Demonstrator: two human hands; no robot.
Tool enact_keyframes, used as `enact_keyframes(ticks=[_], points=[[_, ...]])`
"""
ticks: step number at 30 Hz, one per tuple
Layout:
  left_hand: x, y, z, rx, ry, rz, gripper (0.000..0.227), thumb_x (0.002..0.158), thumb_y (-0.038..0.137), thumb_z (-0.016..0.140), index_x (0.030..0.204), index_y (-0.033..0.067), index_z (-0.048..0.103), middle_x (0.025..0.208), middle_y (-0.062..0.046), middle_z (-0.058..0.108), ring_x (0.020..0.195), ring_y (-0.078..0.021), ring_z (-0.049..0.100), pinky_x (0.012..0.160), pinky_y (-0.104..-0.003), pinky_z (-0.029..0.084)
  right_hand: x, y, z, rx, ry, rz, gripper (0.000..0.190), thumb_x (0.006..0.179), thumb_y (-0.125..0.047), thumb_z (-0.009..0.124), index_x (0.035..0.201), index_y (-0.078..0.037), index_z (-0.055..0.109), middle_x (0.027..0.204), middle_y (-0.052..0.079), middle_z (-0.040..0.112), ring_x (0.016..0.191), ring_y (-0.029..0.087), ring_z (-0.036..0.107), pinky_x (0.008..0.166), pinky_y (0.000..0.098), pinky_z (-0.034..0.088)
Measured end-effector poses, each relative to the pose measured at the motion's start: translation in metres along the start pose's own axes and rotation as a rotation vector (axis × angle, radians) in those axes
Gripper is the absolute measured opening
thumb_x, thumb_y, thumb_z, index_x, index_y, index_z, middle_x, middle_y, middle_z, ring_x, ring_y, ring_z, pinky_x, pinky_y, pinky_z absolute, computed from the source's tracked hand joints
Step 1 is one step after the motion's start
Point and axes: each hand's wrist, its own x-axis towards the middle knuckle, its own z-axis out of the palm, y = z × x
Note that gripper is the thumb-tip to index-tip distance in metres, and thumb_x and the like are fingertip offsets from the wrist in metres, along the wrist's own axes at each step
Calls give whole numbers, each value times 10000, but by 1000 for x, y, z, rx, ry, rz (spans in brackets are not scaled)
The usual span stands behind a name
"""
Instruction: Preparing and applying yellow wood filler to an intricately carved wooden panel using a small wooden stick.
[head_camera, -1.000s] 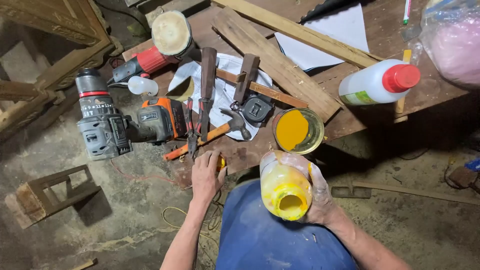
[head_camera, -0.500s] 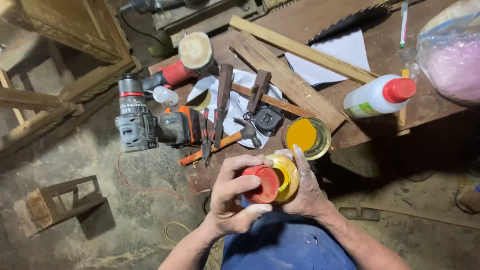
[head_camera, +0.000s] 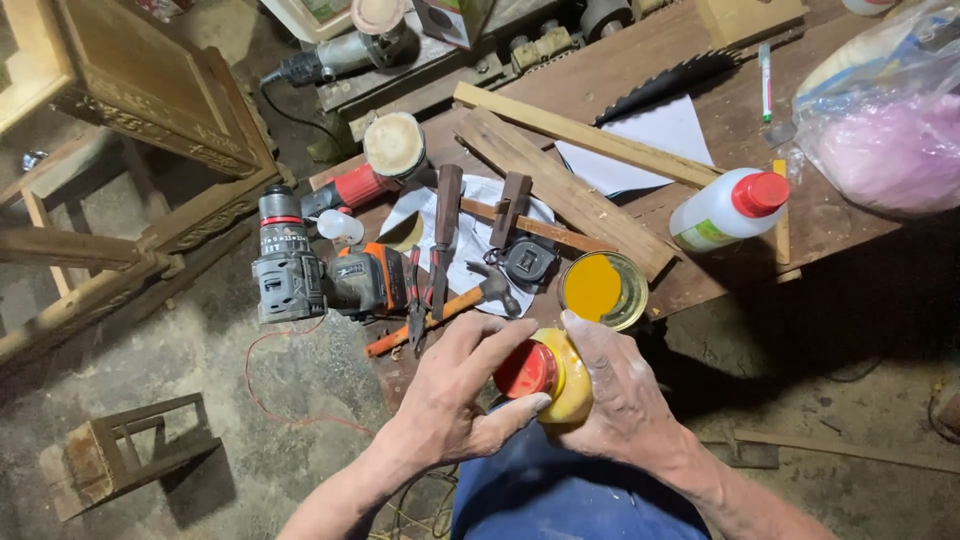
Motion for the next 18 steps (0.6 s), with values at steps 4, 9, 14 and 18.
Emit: enact_keyframes(ticks=[4,9,14,18], points=[[5,5,3,86,-62,-55,517,919,465,690,1229,60,606,904,-114,496,656,-291,538,564,-396,488,-1,-9,-7,-91,-8,18,980,710,-301,801,1532,-29,343,1378,197,603,1146,365,661,990,474,496],[10,9,16,416,-56,-77,457,946,543,617,1107,116,619,745,-95,587,535,-334,580,376,-427,428,-12,-7,-4,-192,27,44,1125,582,-301,781,1570,-45,306,1419,201,587,1186,368,645,935,473,507],[19,-1,27,439,-225,-234,442,977,585,507,948,144,504,664,-103,640,582,-383,616,426,-486,420,-3,-14,-12,-328,98,42,946,691,-289,753,1517,-17,382,1244,177,630,1072,343,662,891,471,528],[28,-5,32,407,-430,-357,585,964,709,412,974,124,419,634,-174,644,595,-473,621,491,-547,434,-9,-10,-18,-439,85,24,925,744,-363,747,1516,-24,365,1230,199,623,1058,350,653,865,494,524]])
